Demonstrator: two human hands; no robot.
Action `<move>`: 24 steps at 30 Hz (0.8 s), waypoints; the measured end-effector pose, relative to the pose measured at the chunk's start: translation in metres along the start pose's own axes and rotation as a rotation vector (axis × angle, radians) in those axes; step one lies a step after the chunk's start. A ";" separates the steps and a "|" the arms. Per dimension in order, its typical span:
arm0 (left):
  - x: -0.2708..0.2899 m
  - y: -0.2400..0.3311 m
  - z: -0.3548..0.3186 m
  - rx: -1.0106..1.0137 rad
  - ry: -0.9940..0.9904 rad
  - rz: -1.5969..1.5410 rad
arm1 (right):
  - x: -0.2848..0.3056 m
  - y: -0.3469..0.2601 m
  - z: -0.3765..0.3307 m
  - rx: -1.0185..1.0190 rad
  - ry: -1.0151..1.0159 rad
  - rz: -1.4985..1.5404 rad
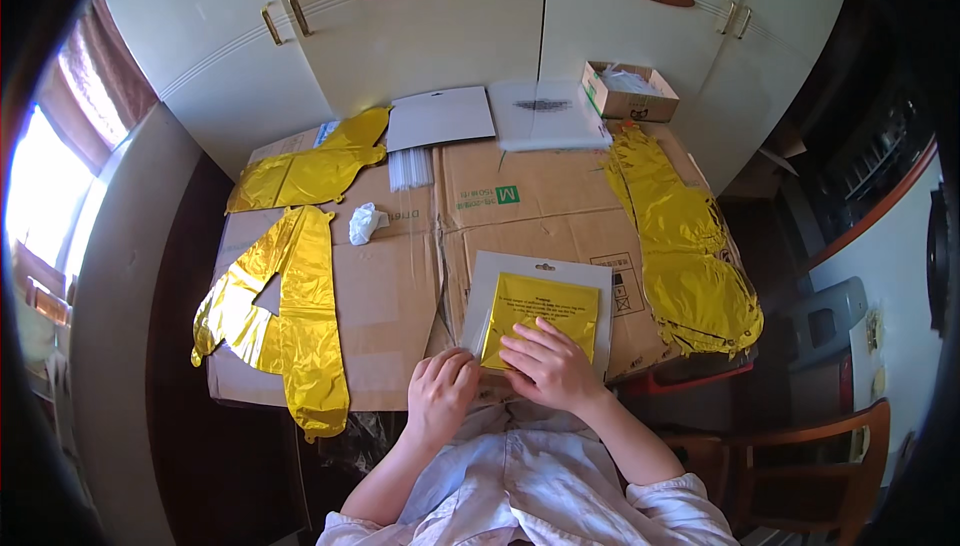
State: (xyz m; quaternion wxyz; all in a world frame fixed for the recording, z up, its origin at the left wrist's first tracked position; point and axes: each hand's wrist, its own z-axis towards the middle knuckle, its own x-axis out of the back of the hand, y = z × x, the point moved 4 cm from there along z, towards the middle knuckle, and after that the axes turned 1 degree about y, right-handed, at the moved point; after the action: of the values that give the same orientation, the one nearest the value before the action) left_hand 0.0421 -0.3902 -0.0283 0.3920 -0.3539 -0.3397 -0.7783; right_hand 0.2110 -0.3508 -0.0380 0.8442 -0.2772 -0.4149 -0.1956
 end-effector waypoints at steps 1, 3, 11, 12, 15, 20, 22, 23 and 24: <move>0.000 0.001 -0.001 0.003 -0.017 -0.028 | 0.000 0.002 -0.001 0.000 -0.006 0.008; 0.001 0.002 -0.004 0.012 -0.051 -0.083 | 0.000 0.007 -0.002 0.015 -0.014 0.006; 0.006 0.005 -0.003 0.007 -0.133 -0.180 | 0.018 0.013 0.005 0.086 -0.023 -0.112; 0.006 0.004 -0.003 0.013 -0.133 -0.181 | 0.019 0.005 0.004 0.057 -0.026 -0.099; 0.004 -0.001 -0.004 0.050 -0.145 -0.267 | 0.010 -0.024 -0.002 0.011 -0.085 -0.040; 0.004 -0.008 -0.005 0.062 -0.194 -0.339 | -0.023 -0.051 -0.001 -0.187 -0.076 0.042; 0.004 -0.010 -0.006 0.072 -0.212 -0.378 | -0.028 -0.054 0.000 -0.235 -0.077 0.054; 0.004 -0.012 -0.007 0.083 -0.228 -0.409 | -0.030 -0.054 0.000 -0.260 -0.078 0.060; 0.003 -0.013 -0.008 0.092 -0.242 -0.444 | -0.030 -0.055 0.000 -0.256 -0.068 0.033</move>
State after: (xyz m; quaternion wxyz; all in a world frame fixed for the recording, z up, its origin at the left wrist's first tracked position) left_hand 0.0272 -0.3912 -0.0334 0.1837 -0.3431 -0.4887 -0.7808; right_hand 0.1623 -0.3904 -0.0454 0.7906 -0.3960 -0.4101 -0.2235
